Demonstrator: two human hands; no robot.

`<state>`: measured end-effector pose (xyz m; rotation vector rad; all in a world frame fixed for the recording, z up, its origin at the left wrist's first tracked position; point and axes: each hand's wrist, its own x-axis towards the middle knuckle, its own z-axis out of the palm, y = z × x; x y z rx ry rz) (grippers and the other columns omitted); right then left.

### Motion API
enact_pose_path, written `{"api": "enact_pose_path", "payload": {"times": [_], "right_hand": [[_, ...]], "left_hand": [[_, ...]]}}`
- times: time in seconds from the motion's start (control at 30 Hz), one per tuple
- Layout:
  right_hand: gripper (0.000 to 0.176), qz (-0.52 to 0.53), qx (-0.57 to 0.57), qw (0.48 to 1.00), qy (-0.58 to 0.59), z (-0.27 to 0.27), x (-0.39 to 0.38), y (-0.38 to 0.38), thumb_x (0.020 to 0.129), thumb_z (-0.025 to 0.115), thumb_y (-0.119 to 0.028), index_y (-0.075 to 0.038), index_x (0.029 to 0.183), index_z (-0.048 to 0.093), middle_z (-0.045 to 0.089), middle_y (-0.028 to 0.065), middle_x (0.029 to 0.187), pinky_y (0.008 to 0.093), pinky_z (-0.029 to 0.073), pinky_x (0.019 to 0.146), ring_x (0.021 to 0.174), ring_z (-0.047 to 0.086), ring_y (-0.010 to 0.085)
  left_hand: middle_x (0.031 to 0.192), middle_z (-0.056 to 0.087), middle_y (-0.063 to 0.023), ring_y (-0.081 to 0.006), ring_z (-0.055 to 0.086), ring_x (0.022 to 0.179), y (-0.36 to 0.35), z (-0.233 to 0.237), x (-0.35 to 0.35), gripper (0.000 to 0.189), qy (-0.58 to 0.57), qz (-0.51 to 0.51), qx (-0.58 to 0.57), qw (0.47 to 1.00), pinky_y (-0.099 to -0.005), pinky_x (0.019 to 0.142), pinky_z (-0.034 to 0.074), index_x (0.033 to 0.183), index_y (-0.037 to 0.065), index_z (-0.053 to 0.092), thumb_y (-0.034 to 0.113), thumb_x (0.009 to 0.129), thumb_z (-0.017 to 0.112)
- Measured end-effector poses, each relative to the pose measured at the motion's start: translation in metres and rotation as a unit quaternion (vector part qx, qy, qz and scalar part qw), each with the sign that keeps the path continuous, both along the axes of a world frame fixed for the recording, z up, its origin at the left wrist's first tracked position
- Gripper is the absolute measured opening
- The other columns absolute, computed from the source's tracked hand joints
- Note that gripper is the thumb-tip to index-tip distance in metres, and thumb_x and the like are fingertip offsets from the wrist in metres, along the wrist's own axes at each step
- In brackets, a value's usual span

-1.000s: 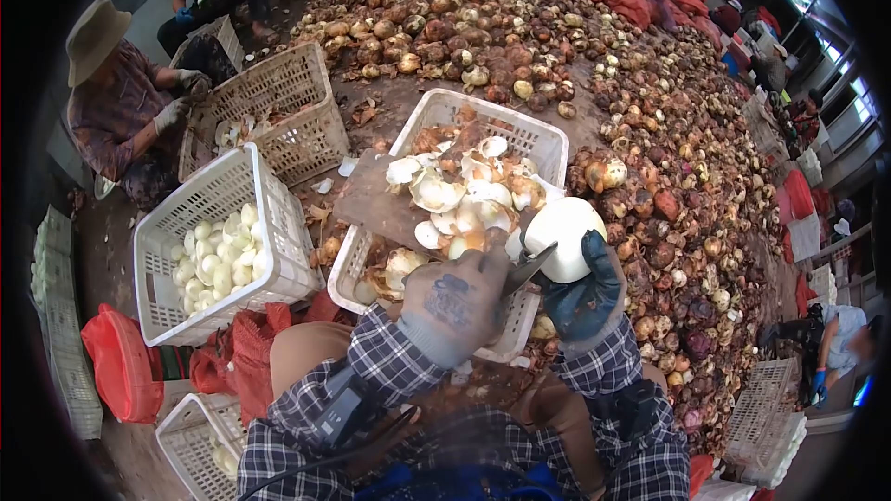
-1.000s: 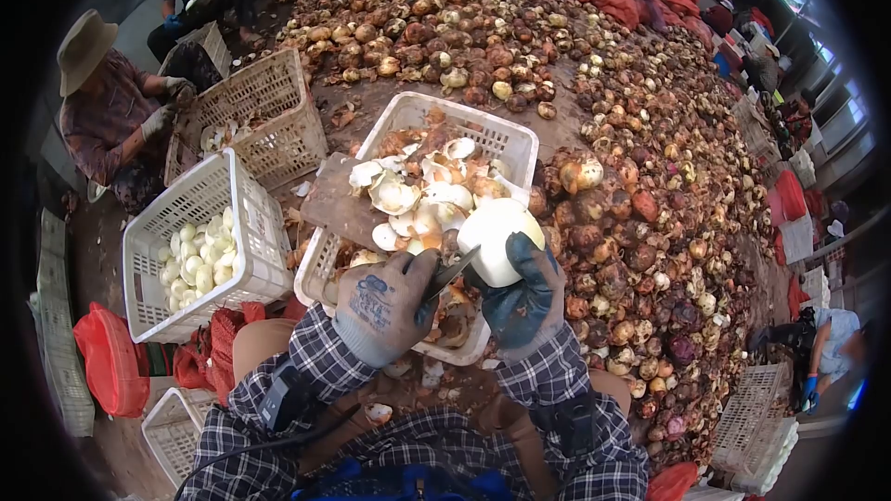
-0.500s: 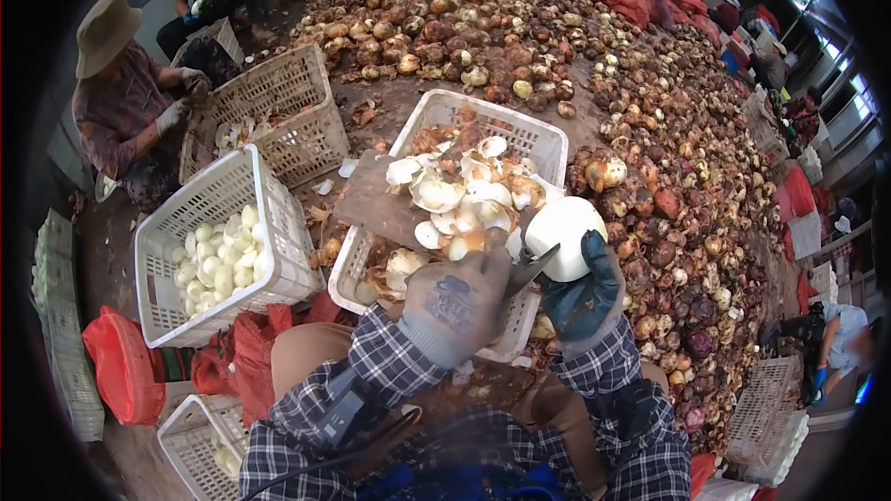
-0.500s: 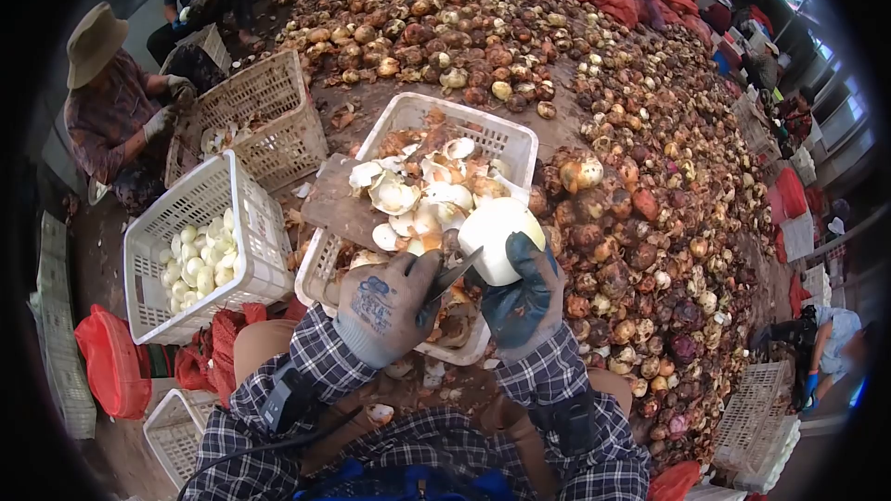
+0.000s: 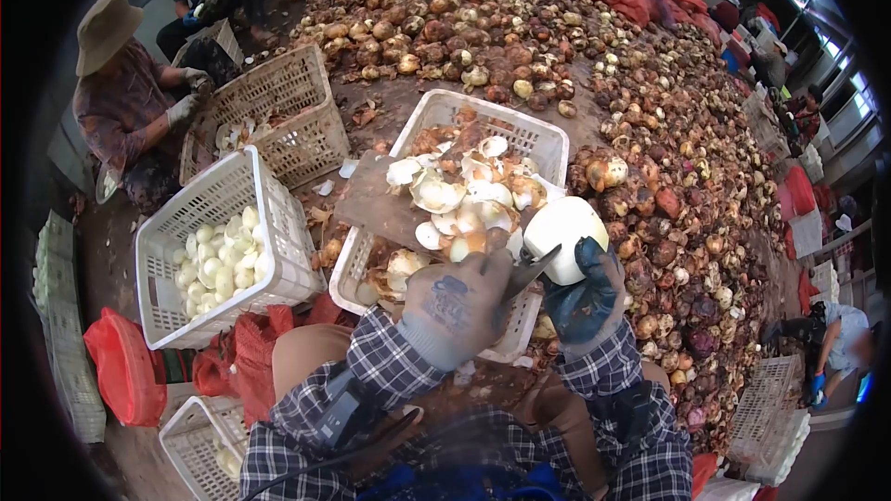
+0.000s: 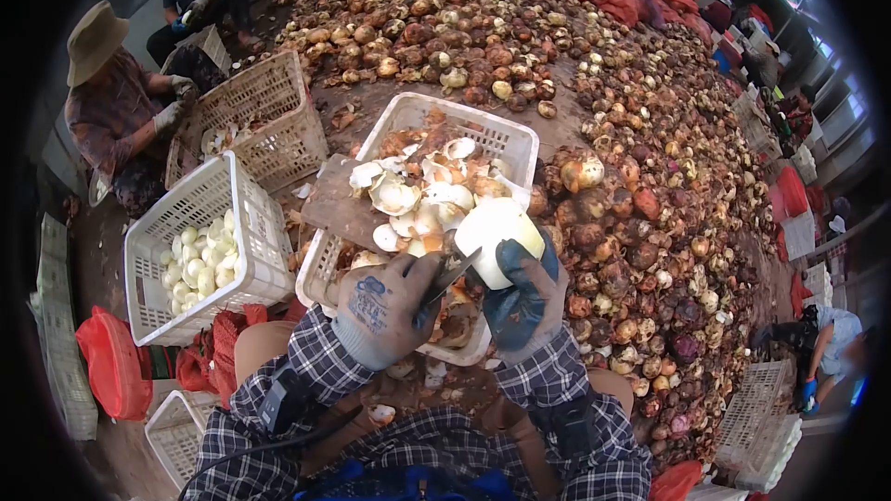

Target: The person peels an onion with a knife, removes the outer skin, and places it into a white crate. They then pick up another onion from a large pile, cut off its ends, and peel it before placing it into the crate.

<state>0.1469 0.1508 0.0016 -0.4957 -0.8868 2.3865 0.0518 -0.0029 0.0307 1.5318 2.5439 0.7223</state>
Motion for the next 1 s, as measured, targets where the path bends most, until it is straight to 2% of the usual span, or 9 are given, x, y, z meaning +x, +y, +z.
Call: {"api": "enact_pose_path", "payload": {"times": [0.13,0.33,0.43,0.63,0.73,0.93,1.0], "right_hand": [[0.047,-0.027,0.124,0.992,0.005,0.003,0.001,-0.001,0.083,0.058,-0.014,0.004,0.125,0.047,0.060,0.0121,0.112,0.0317,0.053,0.088,0.099,0.061,0.0195],[0.058,-0.081,0.170,0.979,-0.074,0.006,-0.005,-0.004,0.077,0.069,-0.019,0.004,0.125,0.047,0.060,0.0120,0.110,0.0317,0.052,0.087,0.098,0.061,0.0189],[0.065,-0.058,0.273,0.958,-0.059,0.022,-0.005,-0.007,0.071,0.073,-0.021,0.003,0.126,0.047,0.060,0.0121,0.111,0.0323,0.051,0.088,0.100,0.060,0.0198],[0.074,-0.069,0.332,0.937,-0.079,0.024,-0.005,-0.005,0.061,0.081,-0.022,0.000,0.124,0.050,0.061,0.0117,0.111,0.0330,0.050,0.086,0.100,0.061,0.0197],[0.076,-0.086,0.337,0.933,-0.088,0.023,-0.008,-0.008,0.059,0.084,-0.022,0.000,0.123,0.051,0.061,0.0112,0.110,0.0326,0.051,0.086,0.099,0.061,0.0198],[0.074,-0.115,0.446,0.876,-0.142,0.022,-0.006,-0.007,0.060,0.086,-0.025,0.000,0.121,0.052,0.063,0.0105,0.106,0.0320,0.052,0.084,0.096,0.063,0.0190],[0.068,-0.087,0.456,0.876,-0.129,0.023,-0.003,-0.003,0.066,0.082,-0.021,0.001,0.122,0.051,0.062,0.0114,0.108,0.0325,0.052,0.085,0.098,0.062,0.0195]], "left_hand": [[0.086,0.061,-0.0150,-0.0302,0.064,0.066,-0.001,0.003,-0.003,0.047,0.007,0.006,-0.007,1.000,-0.0390,0.054,0.052,0.116,0.006,0.050,0.020,0.074,0.066],[0.086,0.061,-0.0153,-0.0306,0.065,0.068,-0.002,0.008,0.002,0.043,0.023,0.064,0.010,0.998,-0.0397,0.058,0.053,0.113,0.007,0.050,0.020,0.075,0.065],[0.086,0.061,-0.0148,-0.0306,0.065,0.068,-0.003,0.010,-0.004,0.043,0.001,-0.004,-0.015,1.000,-0.0396,0.058,0.053,0.113,0.007,0.050,0.020,0.074,0.065],[0.086,0.060,-0.0148,-0.0315,0.064,0.069,-0.002,0.014,-0.002,0.045,-0.001,0.035,-0.036,0.999,-0.0400,0.058,0.052,0.114,0.006,0.049,0.018,0.074,0.065],[0.086,0.060,-0.0156,-0.0323,0.064,0.069,-0.002,0.009,0.002,0.045,-0.008,0.060,0.001,0.998,-0.0396,0.058,0.052,0.115,0.006,0.050,0.016,0.074,0.066],[0.091,0.061,-0.0160,-0.0327,0.064,0.068,-0.003,-0.007,-0.003,0.043,-0.084,0.075,0.102,0.988,-0.0395,0.058,0.052,0.116,0.006,0.052,0.015,0.076,0.065],[0.092,0.061,-0.0160,-0.0322,0.064,0.069,-0.006,0.006,-0.005,0.046,-0.050,0.049,0.038,0.997,-0.0395,0.059,0.053,0.118,0.006,0.052,0.017,0.075,0.065]]}}
